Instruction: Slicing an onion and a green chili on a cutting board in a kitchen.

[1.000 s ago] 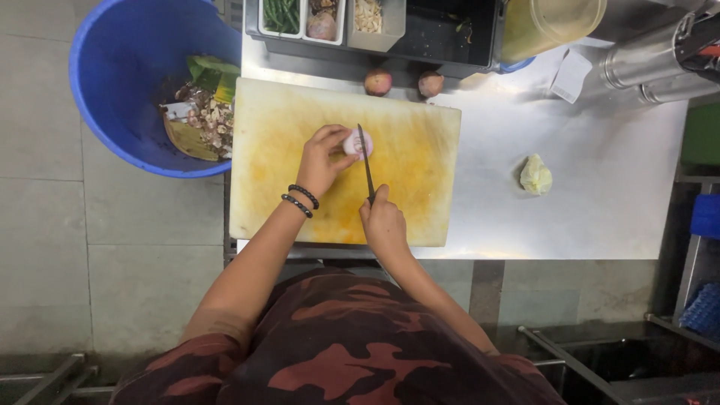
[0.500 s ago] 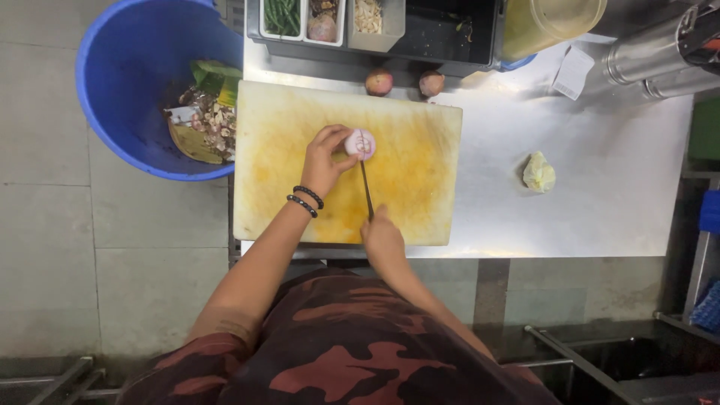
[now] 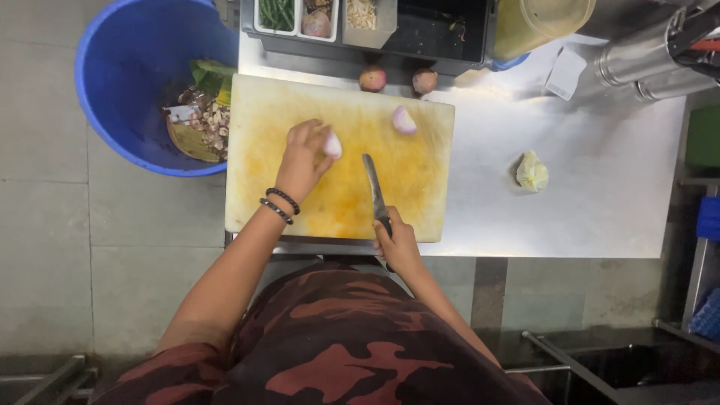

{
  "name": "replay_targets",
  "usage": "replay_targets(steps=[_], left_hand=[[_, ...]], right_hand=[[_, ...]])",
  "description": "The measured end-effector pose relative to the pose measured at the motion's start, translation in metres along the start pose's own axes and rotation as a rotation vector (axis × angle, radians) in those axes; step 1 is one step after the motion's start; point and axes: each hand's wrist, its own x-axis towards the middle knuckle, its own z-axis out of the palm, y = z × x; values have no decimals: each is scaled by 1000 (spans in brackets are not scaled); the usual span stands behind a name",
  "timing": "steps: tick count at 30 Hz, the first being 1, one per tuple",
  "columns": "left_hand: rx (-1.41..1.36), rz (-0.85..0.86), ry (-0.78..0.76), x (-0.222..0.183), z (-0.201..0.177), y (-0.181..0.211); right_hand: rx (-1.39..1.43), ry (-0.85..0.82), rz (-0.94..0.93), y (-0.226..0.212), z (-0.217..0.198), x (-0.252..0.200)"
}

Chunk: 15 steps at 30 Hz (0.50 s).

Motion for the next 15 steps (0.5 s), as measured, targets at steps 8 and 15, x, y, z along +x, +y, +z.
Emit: replay_targets(steps=[8, 15], left_hand=[[98, -186, -136, 2, 7, 9], [98, -39, -113, -6, 6, 4]], right_hand=[[-213, -23, -104, -2, 12, 32], [-379, 24, -417, -7, 23, 58]])
